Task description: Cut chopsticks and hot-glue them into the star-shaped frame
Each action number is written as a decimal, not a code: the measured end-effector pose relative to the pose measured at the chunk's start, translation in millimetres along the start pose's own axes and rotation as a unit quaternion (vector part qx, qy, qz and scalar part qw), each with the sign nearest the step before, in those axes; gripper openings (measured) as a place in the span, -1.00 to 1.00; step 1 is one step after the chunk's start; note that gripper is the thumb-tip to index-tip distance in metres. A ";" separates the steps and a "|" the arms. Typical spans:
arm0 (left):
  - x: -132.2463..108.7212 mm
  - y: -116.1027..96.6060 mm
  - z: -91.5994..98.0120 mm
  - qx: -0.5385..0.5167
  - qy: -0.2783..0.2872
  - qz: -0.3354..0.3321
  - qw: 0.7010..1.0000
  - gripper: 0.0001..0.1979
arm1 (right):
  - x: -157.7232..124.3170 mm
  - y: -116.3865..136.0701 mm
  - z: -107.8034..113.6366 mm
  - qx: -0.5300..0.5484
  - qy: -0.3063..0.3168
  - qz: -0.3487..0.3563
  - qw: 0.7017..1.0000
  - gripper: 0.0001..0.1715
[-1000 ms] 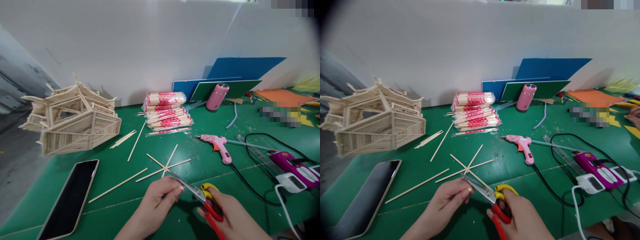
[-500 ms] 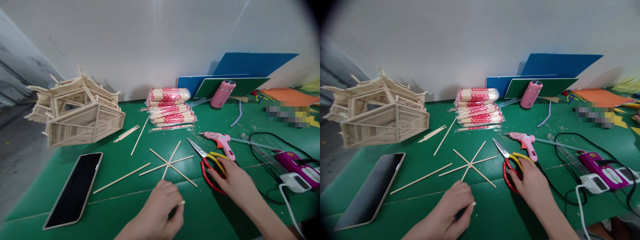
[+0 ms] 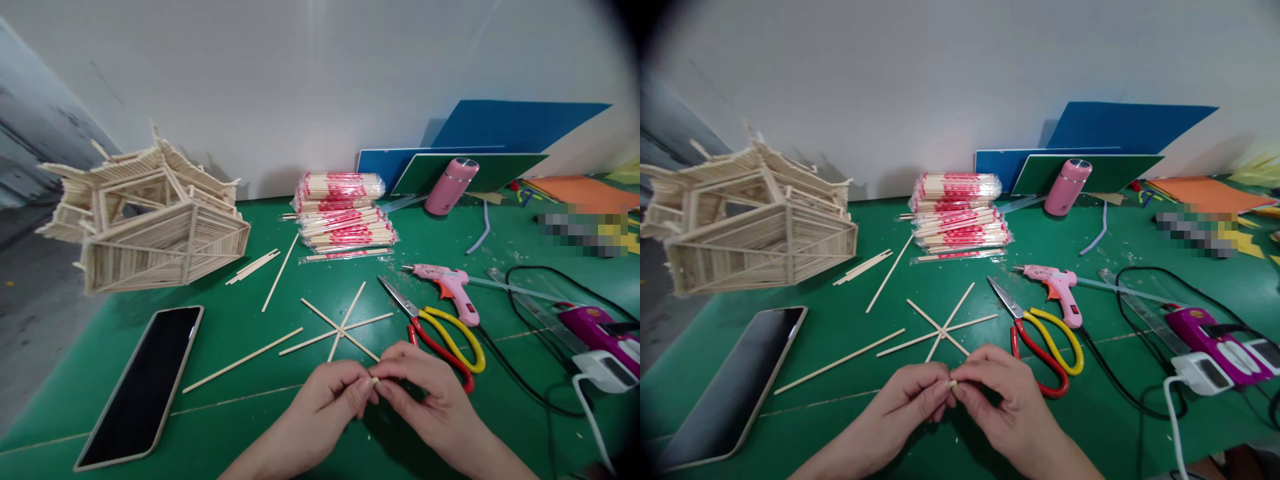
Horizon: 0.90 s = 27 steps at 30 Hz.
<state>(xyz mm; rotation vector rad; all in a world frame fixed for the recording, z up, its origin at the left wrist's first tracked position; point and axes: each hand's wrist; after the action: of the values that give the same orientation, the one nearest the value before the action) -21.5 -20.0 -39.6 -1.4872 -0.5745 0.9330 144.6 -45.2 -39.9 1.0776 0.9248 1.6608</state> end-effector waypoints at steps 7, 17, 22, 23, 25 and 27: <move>2.9 8.1 2.2 -0.099 -0.039 0.046 0.993 -0.73 | 1.7 -3.9 -4.4 -0.033 -0.008 0.010 0.999 -0.80; -1.5 16.3 4.7 0.197 -0.084 -0.094 0.972 -0.84 | 18.9 -52.4 67.6 -0.378 -0.246 -0.133 0.883 -0.67; -3.2 27.1 -1.7 0.420 -0.011 -0.194 0.887 -0.85 | 19.6 -90.3 105.4 -0.495 -0.222 -0.174 0.822 -0.53; -3.4 27.8 -3.8 0.462 0.007 -0.200 0.864 -0.86 | 18.9 -94.3 107.2 -0.498 -0.219 -0.177 0.820 -0.54; -3.8 28.2 -8.4 0.533 0.034 -0.202 0.821 -0.90 | 17.7 -99.8 108.9 -0.500 -0.221 -0.180 0.818 -0.54; -4.2 28.0 -12.9 0.581 0.035 -0.202 0.788 -0.93 | 17.4 -102.6 110.9 -0.493 -0.230 -0.174 0.821 -0.53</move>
<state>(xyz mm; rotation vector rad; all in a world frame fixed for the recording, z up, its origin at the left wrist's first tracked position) -18.0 -35.0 -66.7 -0.2445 -0.1425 0.6482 275.1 13.0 -91.9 0.4771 -0.1156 1.1996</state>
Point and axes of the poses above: each hand's wrist, its own x-axis towards the middle knuckle, its own z-axis out of the back of the hand, y = z × x, and after that the axes turned 6 degrees about -y, right-handed
